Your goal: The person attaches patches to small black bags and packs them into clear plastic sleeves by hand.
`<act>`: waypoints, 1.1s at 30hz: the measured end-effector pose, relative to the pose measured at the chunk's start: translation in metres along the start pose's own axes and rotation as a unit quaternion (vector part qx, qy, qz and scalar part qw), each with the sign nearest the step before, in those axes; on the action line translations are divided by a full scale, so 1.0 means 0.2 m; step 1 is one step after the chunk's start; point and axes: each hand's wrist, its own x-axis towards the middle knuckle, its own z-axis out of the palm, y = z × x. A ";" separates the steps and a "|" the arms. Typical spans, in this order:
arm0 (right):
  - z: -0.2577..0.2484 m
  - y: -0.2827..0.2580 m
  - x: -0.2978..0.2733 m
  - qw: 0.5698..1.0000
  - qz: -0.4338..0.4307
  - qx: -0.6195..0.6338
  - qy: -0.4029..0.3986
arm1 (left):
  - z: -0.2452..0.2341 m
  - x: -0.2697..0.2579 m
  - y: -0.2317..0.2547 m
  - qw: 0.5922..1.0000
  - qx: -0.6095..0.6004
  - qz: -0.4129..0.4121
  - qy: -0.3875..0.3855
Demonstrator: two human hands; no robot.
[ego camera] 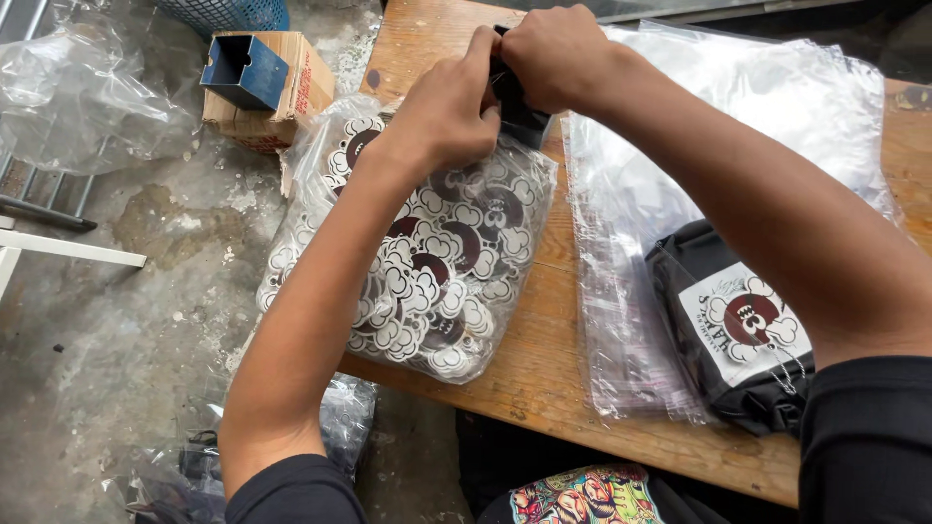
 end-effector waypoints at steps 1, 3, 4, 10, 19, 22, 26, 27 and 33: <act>0.01 -0.01 -0.02 0.999 0.003 -0.008 0.035 | 0.00 0.00 0.01 1.000 0.001 -0.002 0.009; 0.04 -0.02 -0.04 0.997 0.009 -0.015 0.070 | 0.02 0.01 0.01 1.000 0.003 -0.001 0.018; 0.05 -0.02 -0.04 0.996 0.021 -0.014 0.086 | 0.03 0.01 0.00 0.999 -0.015 0.010 0.049; 0.07 0.06 -0.13 0.988 0.030 0.069 0.133 | 0.07 0.03 0.02 0.989 -0.018 0.037 0.140; 0.25 0.22 -0.23 0.932 0.022 -0.072 0.354 | 0.14 0.14 0.21 0.964 0.020 0.010 0.264; 0.25 0.17 -0.21 0.940 0.037 -0.027 0.339 | 0.15 0.13 0.28 0.968 0.007 -0.017 0.252; 0.26 0.15 -0.19 0.963 0.052 0.011 0.266 | 0.14 0.08 0.33 0.962 -0.022 -0.011 0.272; 0.24 0.14 -0.21 0.962 0.052 0.011 0.267 | 0.13 0.06 0.34 0.962 -0.021 -0.011 0.273; 0.16 0.14 -0.30 0.963 -0.005 -0.023 0.270 | 0.11 0.00 0.36 0.958 -0.032 0.014 0.283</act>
